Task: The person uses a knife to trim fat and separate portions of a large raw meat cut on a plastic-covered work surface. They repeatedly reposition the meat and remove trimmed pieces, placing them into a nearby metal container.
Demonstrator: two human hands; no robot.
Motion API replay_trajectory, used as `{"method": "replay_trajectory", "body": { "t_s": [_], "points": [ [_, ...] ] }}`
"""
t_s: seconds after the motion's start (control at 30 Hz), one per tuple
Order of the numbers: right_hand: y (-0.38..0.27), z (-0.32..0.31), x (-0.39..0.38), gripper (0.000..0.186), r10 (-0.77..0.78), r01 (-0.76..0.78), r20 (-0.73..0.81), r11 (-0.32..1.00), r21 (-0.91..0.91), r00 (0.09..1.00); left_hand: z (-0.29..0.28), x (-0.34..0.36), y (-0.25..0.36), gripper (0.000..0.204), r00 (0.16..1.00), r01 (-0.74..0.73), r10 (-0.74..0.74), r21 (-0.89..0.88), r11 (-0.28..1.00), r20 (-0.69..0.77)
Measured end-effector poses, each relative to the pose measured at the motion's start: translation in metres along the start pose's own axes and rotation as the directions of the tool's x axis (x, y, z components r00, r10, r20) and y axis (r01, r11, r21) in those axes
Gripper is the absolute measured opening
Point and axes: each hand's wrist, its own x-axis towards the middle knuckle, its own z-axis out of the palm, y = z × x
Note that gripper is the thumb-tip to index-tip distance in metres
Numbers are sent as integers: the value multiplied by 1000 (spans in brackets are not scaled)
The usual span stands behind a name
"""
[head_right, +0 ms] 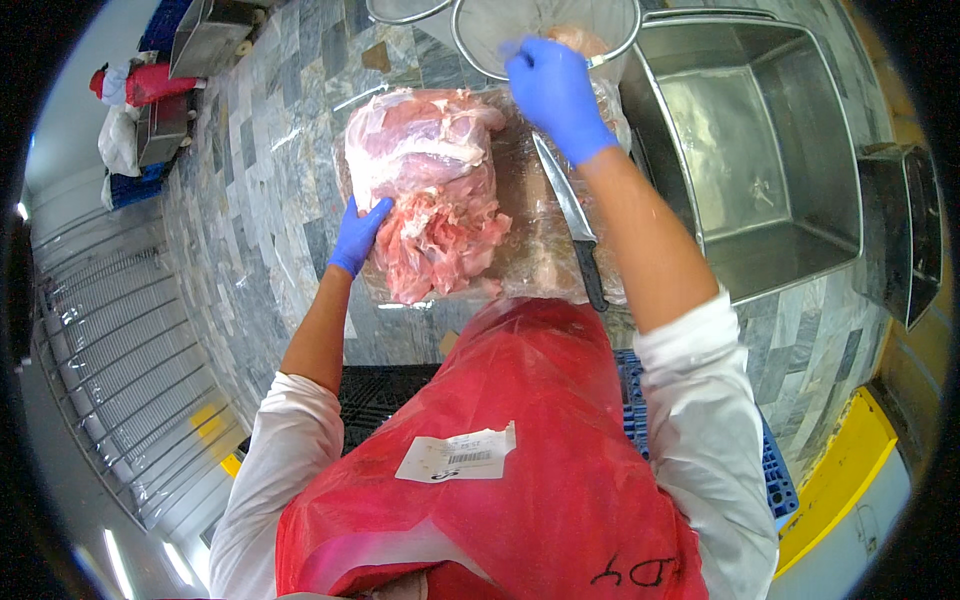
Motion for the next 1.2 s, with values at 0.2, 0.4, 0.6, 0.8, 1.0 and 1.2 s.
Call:
{"method": "replay_trajectory", "body": {
  "t_s": [0.2,0.4,0.6,0.8,1.0,1.2],
  "points": [
    [43,7,72,48,136,-108,50,920,-377,989,2,-4,6,65,1000,-1,1,-14,1000,11],
    [87,42,13,37,-38,54,97,984,-170,995,-1,0,1,64,999,-32,32,-8,999,17],
    [22,31,-54,30,101,-91,275,995,-49,956,-1,-12,-8,68,932,-119,248,425,897,-263],
    [15,38,-175,31,208,-225,215,973,58,954,70,-73,72,68,798,-384,593,671,635,-105],
    [8,52,-216,24,393,-479,366,859,181,843,127,-86,65,60,780,-275,618,833,480,-99],
    [-3,25,-232,26,472,-554,343,809,198,812,112,-75,41,54,811,-324,569,705,631,-136]
  ]
}}
